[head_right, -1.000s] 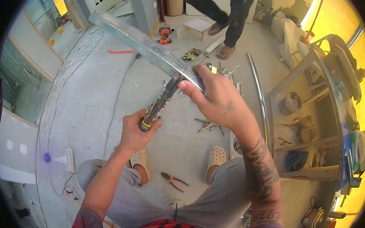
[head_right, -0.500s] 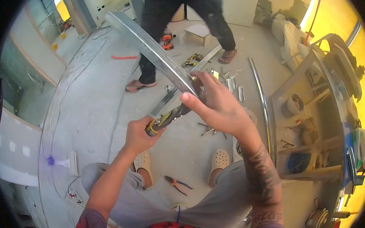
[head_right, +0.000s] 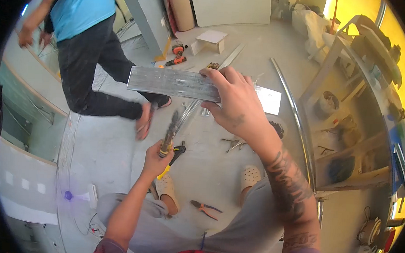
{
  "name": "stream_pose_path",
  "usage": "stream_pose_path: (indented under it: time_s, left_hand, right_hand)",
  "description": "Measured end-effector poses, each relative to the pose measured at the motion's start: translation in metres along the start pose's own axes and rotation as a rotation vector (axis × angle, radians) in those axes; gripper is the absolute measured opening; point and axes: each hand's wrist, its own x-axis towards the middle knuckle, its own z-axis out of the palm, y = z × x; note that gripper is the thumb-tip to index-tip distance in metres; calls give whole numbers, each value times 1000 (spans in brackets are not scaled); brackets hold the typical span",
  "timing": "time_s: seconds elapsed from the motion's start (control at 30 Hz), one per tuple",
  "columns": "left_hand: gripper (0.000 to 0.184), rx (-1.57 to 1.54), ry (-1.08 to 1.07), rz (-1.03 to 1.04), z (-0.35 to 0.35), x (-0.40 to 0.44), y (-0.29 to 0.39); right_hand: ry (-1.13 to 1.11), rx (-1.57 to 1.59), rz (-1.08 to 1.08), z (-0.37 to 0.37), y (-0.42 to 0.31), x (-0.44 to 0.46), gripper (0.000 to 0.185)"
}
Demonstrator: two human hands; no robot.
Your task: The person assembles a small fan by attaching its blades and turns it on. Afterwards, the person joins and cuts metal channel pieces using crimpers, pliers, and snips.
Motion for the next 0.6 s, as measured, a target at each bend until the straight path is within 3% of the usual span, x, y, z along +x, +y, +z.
stream_pose_path:
  time_s: [0.1, 0.23, 0.3, 0.6]
  left_hand:
    - [43, -89, 3, 19, -5, -6, 8]
    - [54, -315, 157, 76, 26, -33, 22]
    - [58, -354, 208, 122, 48, -45, 22]
    - [60, -335, 201, 148, 69, -54, 22]
  right_hand:
    - [-237, 129, 148, -6, -2, 1, 56]
    - [-236, 118, 46, -2, -1, -3, 54]
    - [-371, 192, 84, -5, -5, -5, 51]
    - [-471, 139, 25, -3, -19, -13, 51]
